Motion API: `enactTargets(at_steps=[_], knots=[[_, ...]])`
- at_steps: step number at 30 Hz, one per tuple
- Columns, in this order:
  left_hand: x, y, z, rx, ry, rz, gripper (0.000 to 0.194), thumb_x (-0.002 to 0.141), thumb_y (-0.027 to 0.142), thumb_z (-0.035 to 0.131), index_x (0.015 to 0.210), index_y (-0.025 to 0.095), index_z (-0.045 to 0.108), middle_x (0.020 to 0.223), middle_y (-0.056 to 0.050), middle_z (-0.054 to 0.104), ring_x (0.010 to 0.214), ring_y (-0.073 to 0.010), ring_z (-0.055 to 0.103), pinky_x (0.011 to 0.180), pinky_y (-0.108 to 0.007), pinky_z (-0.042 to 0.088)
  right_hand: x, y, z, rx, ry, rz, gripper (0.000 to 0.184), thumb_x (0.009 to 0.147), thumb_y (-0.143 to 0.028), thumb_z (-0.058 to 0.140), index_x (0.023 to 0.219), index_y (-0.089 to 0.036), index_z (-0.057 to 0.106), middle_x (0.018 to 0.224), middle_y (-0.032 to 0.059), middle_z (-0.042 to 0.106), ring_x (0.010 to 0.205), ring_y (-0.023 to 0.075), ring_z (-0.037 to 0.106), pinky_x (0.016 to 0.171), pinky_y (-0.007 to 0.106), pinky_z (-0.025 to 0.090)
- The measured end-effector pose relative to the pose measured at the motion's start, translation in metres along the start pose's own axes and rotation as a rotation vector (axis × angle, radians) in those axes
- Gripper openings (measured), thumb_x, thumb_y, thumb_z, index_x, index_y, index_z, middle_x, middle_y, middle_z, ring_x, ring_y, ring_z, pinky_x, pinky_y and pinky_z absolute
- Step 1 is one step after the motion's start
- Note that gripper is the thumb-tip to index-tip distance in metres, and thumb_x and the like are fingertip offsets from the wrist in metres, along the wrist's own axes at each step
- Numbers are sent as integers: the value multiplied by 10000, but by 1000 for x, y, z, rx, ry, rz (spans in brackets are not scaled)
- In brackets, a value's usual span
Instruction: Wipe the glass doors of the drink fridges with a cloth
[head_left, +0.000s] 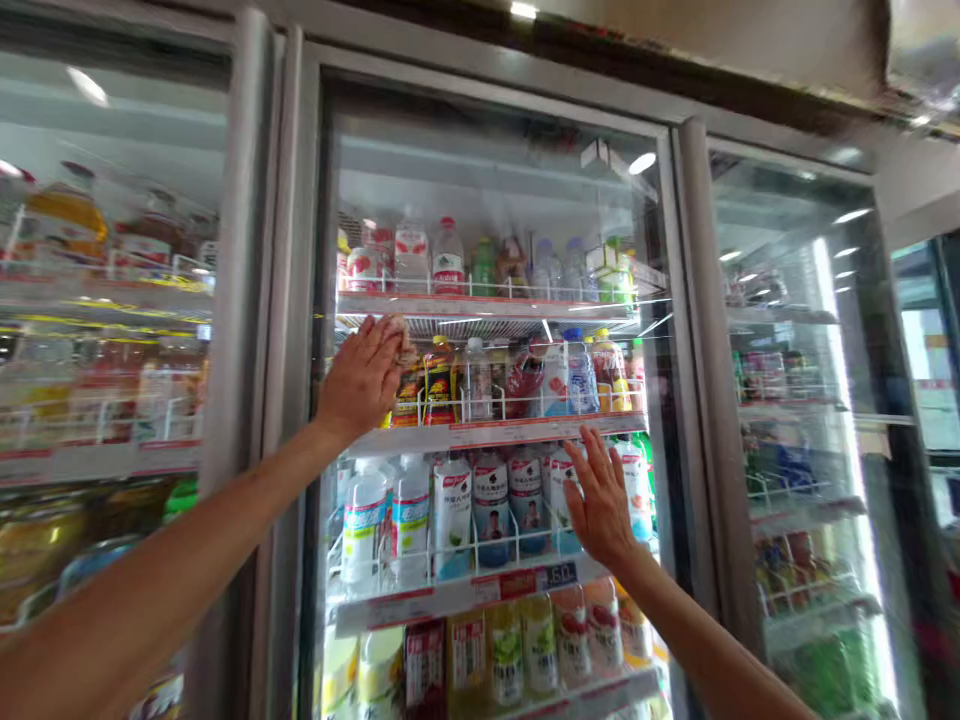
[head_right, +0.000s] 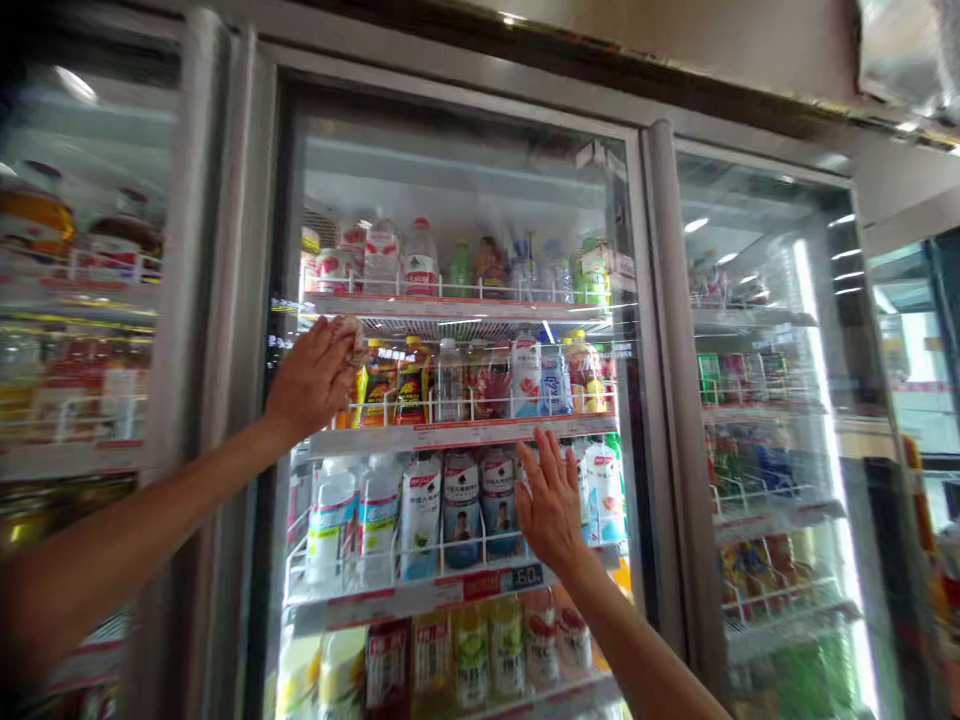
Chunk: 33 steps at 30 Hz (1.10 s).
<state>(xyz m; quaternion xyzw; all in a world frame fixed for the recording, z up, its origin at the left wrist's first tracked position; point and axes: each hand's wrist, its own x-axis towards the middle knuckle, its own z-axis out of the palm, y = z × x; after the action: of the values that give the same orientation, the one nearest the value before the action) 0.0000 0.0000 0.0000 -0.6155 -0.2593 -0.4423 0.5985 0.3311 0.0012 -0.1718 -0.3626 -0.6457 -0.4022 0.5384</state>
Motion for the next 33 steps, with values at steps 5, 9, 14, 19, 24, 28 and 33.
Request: enactTargets(at_steps=[5,9,14,19,24,28,33], knots=[[-42,101,9,-261,-183,586,459,867,154,393,1325,164,370,1375,-52,428,1337,-147,268,1098,-330,291,-9,11,-7,-41,-19,9,572,873,-198,377,1410,-268,194,1488,68,209,1369,233,191,1076,497,225],[4,99,27,-256,-264,621,402,893,213,370,1291,185,415,1361,-17,451,1312,-139,319,1095,-318,288,-11,26,-13,-94,-29,11,567,873,-209,378,1410,-257,201,1477,81,238,1365,236,206,1068,501,237],[54,116,55,-160,-113,240,408,907,203,326,1273,49,413,1389,-151,384,1347,-251,232,1088,-444,264,-15,55,-27,-141,-17,37,546,882,-223,363,1406,-253,214,1471,92,251,1362,246,212,1053,514,259],[24,207,75,-345,-214,757,360,901,267,364,1240,224,478,1339,25,475,1262,-126,396,1072,-272,305,-26,92,-45,-207,-61,0,559,885,-230,361,1416,-243,188,1457,105,283,1361,253,215,1047,515,272],[101,206,104,-200,-235,345,418,902,221,347,1305,123,404,1388,-91,403,1319,-232,306,1074,-411,294,-30,133,-58,-296,-53,-19,595,877,-212,376,1427,-221,150,1442,114,313,1355,250,232,1053,519,264],[121,250,123,-189,-212,232,412,889,167,343,1291,124,426,1398,-93,388,1325,-205,298,1083,-382,288,-30,159,-61,-341,-56,-10,622,867,-212,392,1432,-196,132,1443,120,311,1355,249,231,1057,513,259],[127,303,141,-324,-239,568,386,891,198,364,1263,183,467,1347,-30,466,1276,-172,384,1056,-342,330,-27,179,-67,-361,-17,-15,609,864,-229,396,1427,-187,166,1431,112,337,1357,238,229,1068,489,244]])
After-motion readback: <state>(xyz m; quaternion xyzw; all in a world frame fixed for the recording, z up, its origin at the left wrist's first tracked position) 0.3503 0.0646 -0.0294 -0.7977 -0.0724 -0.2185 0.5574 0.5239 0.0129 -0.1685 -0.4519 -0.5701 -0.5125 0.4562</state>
